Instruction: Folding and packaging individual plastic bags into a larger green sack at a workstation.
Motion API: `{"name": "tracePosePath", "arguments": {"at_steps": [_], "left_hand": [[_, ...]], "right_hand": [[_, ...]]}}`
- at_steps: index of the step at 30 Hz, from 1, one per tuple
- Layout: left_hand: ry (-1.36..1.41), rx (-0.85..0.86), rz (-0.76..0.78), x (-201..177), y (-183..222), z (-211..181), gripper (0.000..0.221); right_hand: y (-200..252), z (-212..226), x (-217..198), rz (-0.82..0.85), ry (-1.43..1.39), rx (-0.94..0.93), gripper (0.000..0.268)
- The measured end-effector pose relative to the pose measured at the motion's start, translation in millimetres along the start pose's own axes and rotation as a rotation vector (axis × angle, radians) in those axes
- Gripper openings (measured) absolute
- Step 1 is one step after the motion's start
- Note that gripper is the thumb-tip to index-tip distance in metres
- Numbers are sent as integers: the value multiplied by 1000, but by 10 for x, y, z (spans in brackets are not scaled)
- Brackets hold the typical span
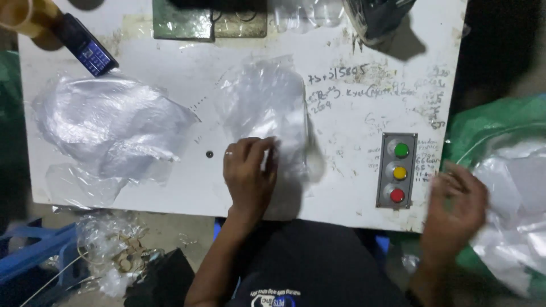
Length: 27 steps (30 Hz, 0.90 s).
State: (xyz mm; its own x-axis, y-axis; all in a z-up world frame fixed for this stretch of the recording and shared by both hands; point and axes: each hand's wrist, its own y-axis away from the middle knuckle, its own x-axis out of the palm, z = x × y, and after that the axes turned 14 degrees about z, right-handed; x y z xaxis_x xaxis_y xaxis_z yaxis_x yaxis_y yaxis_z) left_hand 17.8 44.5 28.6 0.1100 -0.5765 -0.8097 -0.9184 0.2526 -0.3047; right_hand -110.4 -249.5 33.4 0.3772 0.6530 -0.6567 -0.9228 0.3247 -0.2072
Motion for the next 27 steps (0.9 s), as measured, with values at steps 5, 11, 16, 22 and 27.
{"name": "tracePosePath", "arguments": {"at_steps": [5, 11, 16, 22, 27], "left_hand": [[428, 189, 232, 26, 180, -248, 13], [495, -178, -46, -102, -50, 283, 32], [363, -314, 171, -150, -447, 512, 110], [520, -415, 543, -144, -413, 397, 53], [763, 284, 222, -215, 202, -22, 60]], "right_hand": [[-247, 828, 666, 406, -182, -314, 70], [-300, 581, 770, 396, -243, -106, 10], [-300, 394, 878, 517, -419, 295, 7], [-452, 537, 789, 479, -385, 473, 8], [-513, 266, 728, -15, -1098, 271, 7]]}}
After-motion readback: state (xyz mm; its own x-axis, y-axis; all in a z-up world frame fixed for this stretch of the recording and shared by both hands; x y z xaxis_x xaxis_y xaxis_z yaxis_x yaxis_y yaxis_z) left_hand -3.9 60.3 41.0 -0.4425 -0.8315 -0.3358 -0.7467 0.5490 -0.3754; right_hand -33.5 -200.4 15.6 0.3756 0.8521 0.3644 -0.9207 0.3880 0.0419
